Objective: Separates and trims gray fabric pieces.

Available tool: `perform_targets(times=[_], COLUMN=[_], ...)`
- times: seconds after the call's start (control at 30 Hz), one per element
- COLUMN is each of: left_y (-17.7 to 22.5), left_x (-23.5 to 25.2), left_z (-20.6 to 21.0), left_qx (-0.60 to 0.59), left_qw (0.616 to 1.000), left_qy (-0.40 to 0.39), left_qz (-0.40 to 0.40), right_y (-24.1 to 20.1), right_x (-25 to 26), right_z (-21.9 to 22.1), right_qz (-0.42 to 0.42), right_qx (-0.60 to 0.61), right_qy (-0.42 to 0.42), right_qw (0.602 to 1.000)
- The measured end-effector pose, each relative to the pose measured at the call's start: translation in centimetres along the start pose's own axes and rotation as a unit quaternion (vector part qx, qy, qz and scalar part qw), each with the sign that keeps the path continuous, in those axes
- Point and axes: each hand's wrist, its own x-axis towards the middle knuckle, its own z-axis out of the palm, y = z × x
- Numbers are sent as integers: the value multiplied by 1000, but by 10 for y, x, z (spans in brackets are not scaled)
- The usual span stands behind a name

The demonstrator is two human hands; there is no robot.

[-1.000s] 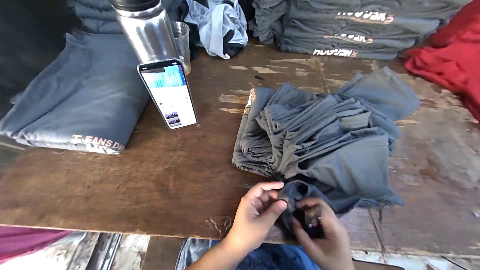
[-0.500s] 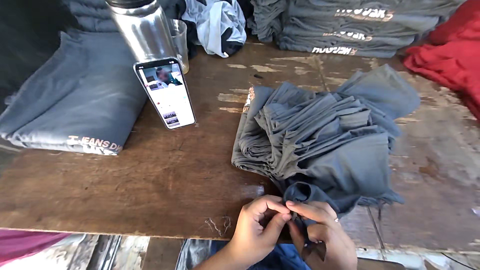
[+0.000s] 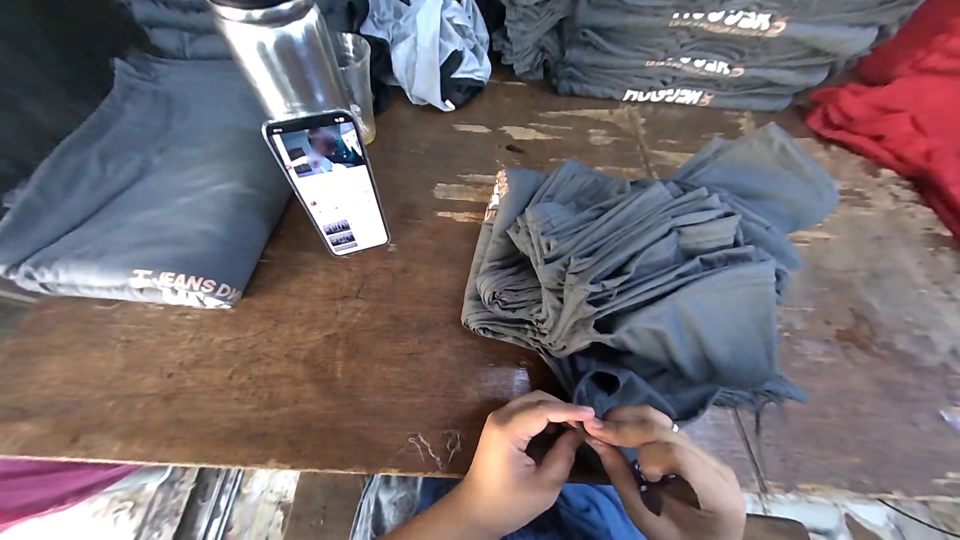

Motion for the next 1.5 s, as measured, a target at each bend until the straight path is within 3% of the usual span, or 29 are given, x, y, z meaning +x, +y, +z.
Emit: perform_targets(times=[0.3,0.67,0.8,0.93,1.07,1.2,1.5], left_y=[3,2,1,0,1,0,0], left_x=[1,0,-1,0,0,-1,-4], left_z=[0,5,3,-1,-7,-11,-8], left_qx=[54,131,118,20,-79,-134,-78], left_qw=[998,988,990,999,997,991,996], left_qy=[-22,3,1,10,21,-5,-22], left_qz=[27,78,75,29,-13,-1,34], right_y=[-9,-32,-35,-30,-10,2,-8], right_x=[-4,-6,-7,-9,-14,-27,-26], right_z=[1,3,0,-10,-16,-18,-3], right_qz=[5,-8,7,76,127,136,127], right_qx=[-20,21,95,177,62,-75,-198], right_qy=[14,-41,-51,-54,-70,-106,-103], right_qw=[1000,999,994,980,988,982,966])
